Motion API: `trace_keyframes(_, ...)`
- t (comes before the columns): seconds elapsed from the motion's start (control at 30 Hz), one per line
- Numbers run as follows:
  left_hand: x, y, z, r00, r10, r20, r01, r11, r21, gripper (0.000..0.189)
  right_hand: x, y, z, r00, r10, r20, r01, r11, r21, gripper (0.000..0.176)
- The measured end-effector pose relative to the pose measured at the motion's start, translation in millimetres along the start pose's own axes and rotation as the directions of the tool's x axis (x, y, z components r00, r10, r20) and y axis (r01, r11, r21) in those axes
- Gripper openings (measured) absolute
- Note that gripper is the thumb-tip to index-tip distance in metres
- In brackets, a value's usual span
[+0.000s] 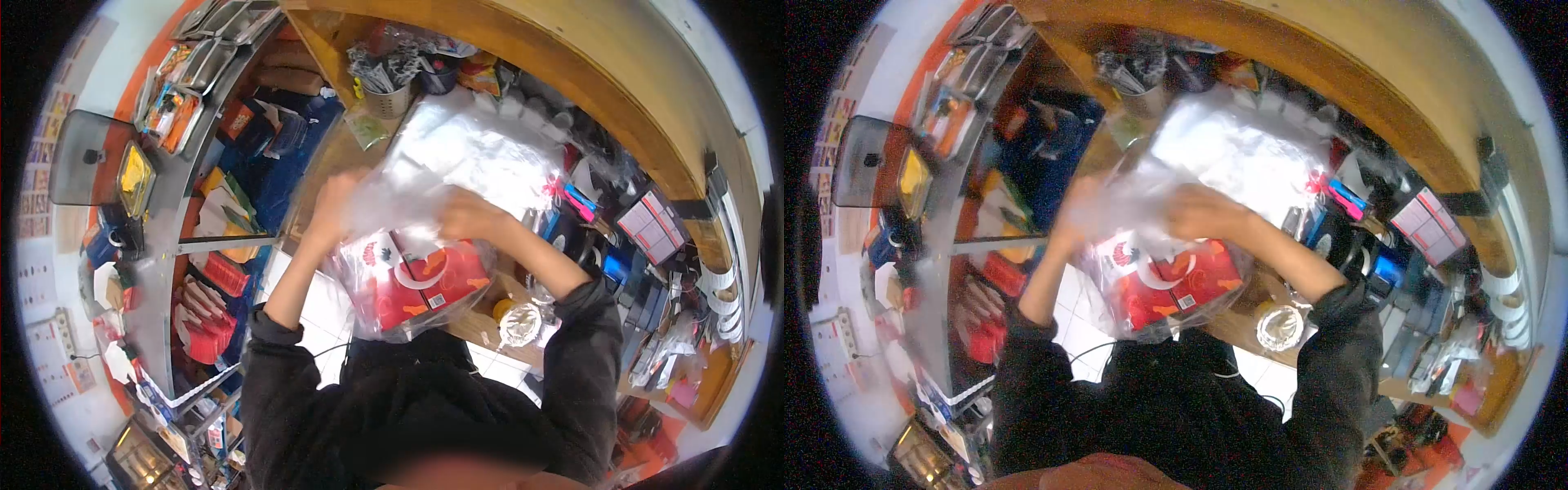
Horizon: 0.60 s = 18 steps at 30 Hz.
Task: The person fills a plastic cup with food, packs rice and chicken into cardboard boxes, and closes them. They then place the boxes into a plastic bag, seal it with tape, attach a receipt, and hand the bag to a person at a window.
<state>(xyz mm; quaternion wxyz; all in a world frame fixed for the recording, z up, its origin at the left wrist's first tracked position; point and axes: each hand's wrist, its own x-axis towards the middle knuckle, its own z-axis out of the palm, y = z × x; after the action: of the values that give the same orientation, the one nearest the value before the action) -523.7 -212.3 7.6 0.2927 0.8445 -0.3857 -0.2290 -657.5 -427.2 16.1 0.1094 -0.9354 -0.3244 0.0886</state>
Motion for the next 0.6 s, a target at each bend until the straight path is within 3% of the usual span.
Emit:
trace_keyframes(0.03, 2.9, 0.6, -7.2, 0.979, 0.072, -0.193, -0.096, 0.988, -0.119, 0.021, 26.2, 2.5, 15.5, 0.98, -0.023, -0.195, 0.045, 0.993, 0.108, 0.015)
trace_keyframes(0.07, 2.3, 9.4, -13.1, 0.978, 0.071, -0.194, -0.096, 0.988, -0.12, 0.021, 52.9, 8.0, 35.1, 0.924, -0.021, -0.383, 0.108, 0.972, 0.207, 0.017)
trace_keyframes(0.1, 0.7, 25.9, -18.4, 0.959, 0.143, -0.245, -0.158, 0.987, -0.042, 0.019, 79.3, 17.2, 37.7, 0.925, -0.019, -0.38, 0.106, 0.972, 0.21, 0.017)
trace_keyframes(0.13, -2.2, 41.3, -21.7, 0.933, 0.215, -0.288, -0.214, 0.976, 0.035, 0.017, 103.1, 31.8, 38.0, 0.983, 0.166, 0.077, -0.183, 0.908, 0.376, 0.021)
trace_keyframes(0.17, -7.8, 52.2, -22.9, 0.932, 0.24, -0.272, -0.223, 0.97, 0.092, 0.013, 112.5, 41.5, 45.3, 0.805, 0.251, 0.538, -0.499, 0.777, 0.384, 0.025)
trace_keyframes(0.2, -14.6, 56.1, -18.1, 0.934, 0.236, -0.266, -0.223, 0.972, 0.079, 0.013, 112.3, 46.7, 66.1, 0.798, 0.251, 0.548, -0.507, 0.771, 0.385, 0.025)
trace_keyframes(0.27, -25.7, 61.3, -19.7, 0.945, 0.243, -0.219, -0.204, 0.961, 0.189, 0.011, 119.5, 59.7, 106.5, 0.897, 0.087, 0.433, -0.434, 0.358, 0.827, 0.033)
trace_keyframes(0.3, -33.4, 63.0, -22.6, 0.966, 0.171, -0.194, -0.147, 0.98, 0.133, 0.013, 116.7, 61.7, 109.7, 0.944, 0.019, 0.329, -0.31, 0.392, 0.866, 0.043)
trace_keyframes(0.33, -43.0, 65.6, -28.0, 0.963, 0.175, -0.207, -0.151, 0.98, 0.13, 0.013, 105.3, 53.8, 93.7, 0.943, 0.02, 0.333, -0.313, 0.404, 0.86, 0.043)
trace_keyframes(0.4, -57.9, 67.7, -41.8, 0.979, 0.107, -0.175, -0.121, 0.99, -0.069, 0.018, 69.0, 33.5, 49.5, 0.976, 0.18, 0.122, -0.214, 0.707, 0.674, 0.049)
trace_keyframes(0.43, -57.7, 59.5, -45.5, 0.976, 0.111, -0.185, -0.126, 0.989, -0.072, 0.018, 52.8, 17.4, 9.6, 0.976, 0.179, 0.125, -0.217, 0.715, 0.665, 0.049)
trace_keyframes(0.5, -47.8, 35.3, -47.6, 0.965, 0.123, -0.233, -0.197, 0.924, -0.328, 0.022, 25.5, -6.6, -61.3, 0.836, 0.328, 0.439, -0.528, 0.697, 0.485, 0.045)
trace_keyframes(0.53, -33.9, 26.6, -48.4, 0.96, 0.128, -0.248, -0.208, 0.921, -0.329, 0.022, 14.8, -0.5, -64.3, 0.835, 0.332, 0.438, -0.528, 0.706, 0.472, 0.045)
trace_keyframes(0.6, 8.2, 13.5, -56.2, 0.832, 0.207, -0.515, -0.355, 0.912, -0.208, 0.022, -0.5, 14.1, -63.8, 0.908, 0.393, 0.144, -0.369, 0.591, 0.717, 0.033)
